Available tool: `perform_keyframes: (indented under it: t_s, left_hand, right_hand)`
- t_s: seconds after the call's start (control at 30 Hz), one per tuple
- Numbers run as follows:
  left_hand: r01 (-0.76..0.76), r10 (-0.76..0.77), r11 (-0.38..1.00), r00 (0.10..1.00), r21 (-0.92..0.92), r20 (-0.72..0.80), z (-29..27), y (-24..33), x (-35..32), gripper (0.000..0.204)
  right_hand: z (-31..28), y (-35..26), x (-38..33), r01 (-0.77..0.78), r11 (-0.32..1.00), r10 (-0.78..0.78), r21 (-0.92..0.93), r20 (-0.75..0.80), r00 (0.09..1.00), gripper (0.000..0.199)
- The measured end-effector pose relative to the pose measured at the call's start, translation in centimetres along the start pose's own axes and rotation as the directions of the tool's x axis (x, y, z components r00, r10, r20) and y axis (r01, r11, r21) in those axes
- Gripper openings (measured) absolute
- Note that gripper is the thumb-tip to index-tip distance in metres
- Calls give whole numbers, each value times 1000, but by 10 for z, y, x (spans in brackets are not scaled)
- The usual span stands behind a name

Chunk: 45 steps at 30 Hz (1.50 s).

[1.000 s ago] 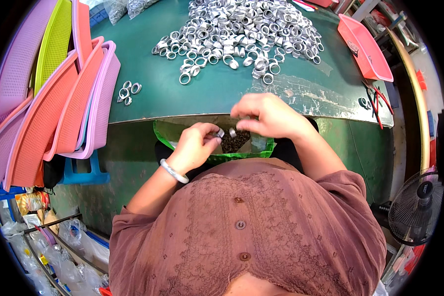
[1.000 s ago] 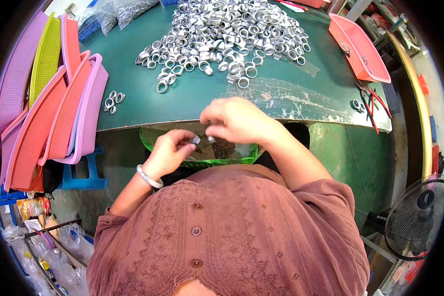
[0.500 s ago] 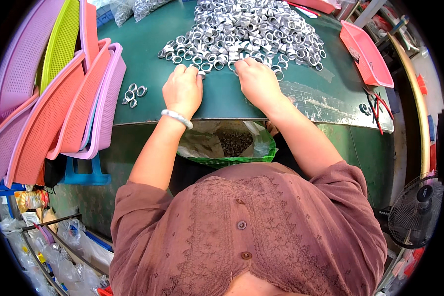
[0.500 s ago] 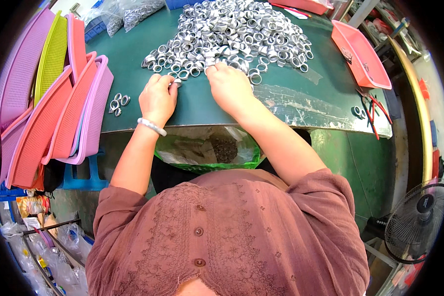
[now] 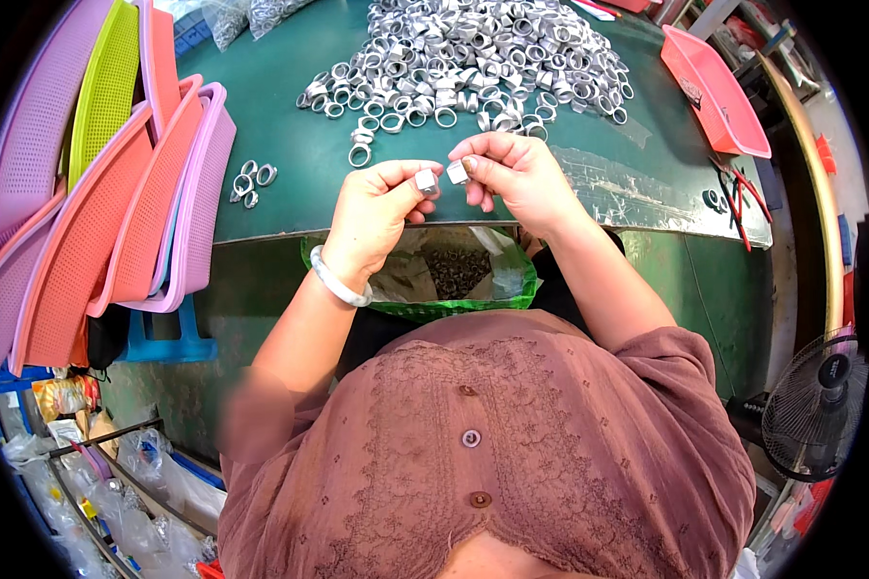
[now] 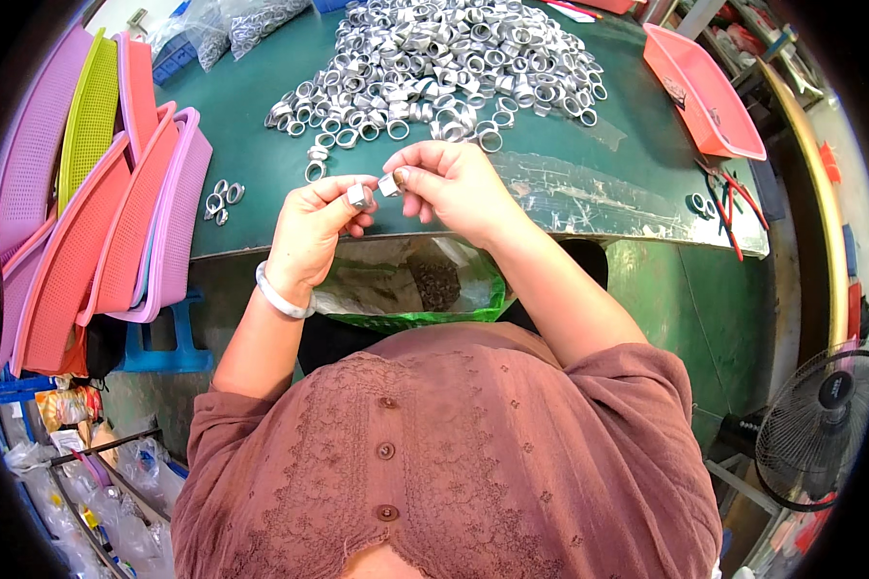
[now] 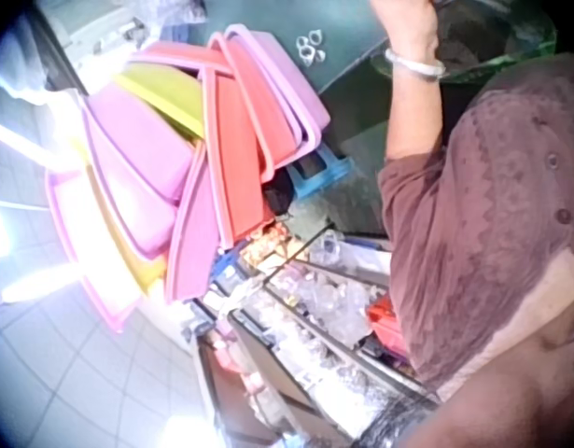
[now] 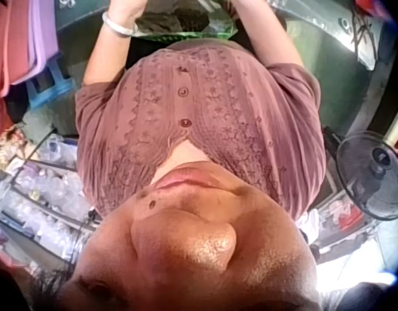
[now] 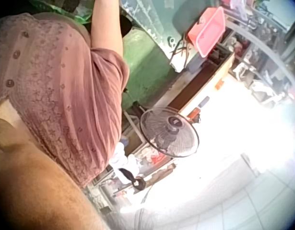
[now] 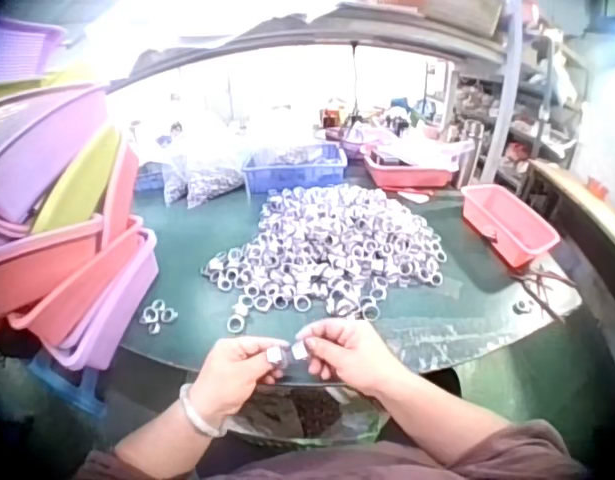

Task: The person repeatedly picks small metal rings and cylindrical caps from a pile on a green table, fits the caps onto the rings, and places the assembled units into a green mesh bag. The hands work continuously with the parts, handling them one at a time.

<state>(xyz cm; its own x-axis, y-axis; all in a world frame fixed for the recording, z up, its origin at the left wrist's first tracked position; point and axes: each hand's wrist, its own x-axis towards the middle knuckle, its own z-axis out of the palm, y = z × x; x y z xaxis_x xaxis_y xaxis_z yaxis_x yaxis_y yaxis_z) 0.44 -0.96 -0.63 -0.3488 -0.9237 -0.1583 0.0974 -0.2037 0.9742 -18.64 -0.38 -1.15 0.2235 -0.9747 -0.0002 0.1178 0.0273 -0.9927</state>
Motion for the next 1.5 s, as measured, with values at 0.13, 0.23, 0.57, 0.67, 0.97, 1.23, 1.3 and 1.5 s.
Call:
perform_keyframes:
  t_s: [0.13,0.23,0.57,0.67,0.97,1.23,1.3,1.5]
  left_hand:
    - [-34,32,997,999,63,31,-1,-4,-7,16]
    - [-202,131,859,975,470,179,-10,-22,-16,15]
    - [-389,400,566,901,727,171,19,-9,10,18]
    - [-570,533,449,789,689,306,41,-4,42,23]
    - [-495,484,392,828,775,283,58,-25,80,12]
    - [-223,179,915,971,336,157,38,-22,64,8]
    - [-116,88,978,983,175,161,37,-19,53,8]
    - [-47,68,995,962,-85,266,34,-19,27,8]
  right_hand:
    - [-2,2,-13,32,987,-26,-156,37,999,13]
    - [-7,10,-25,291,816,-219,-499,198,955,14]
    - [-36,8,-18,-42,331,-473,-943,-204,857,18]
    - [-39,11,-18,-117,252,-450,-961,-223,865,23]
    - [-51,23,-21,54,419,-510,-906,-185,840,16]
    - [-46,24,-25,285,665,-583,-690,-241,776,23]
    - [-41,21,-28,318,707,-571,-632,-244,784,25]
    - [-29,18,-30,429,632,-660,-645,-159,734,29]
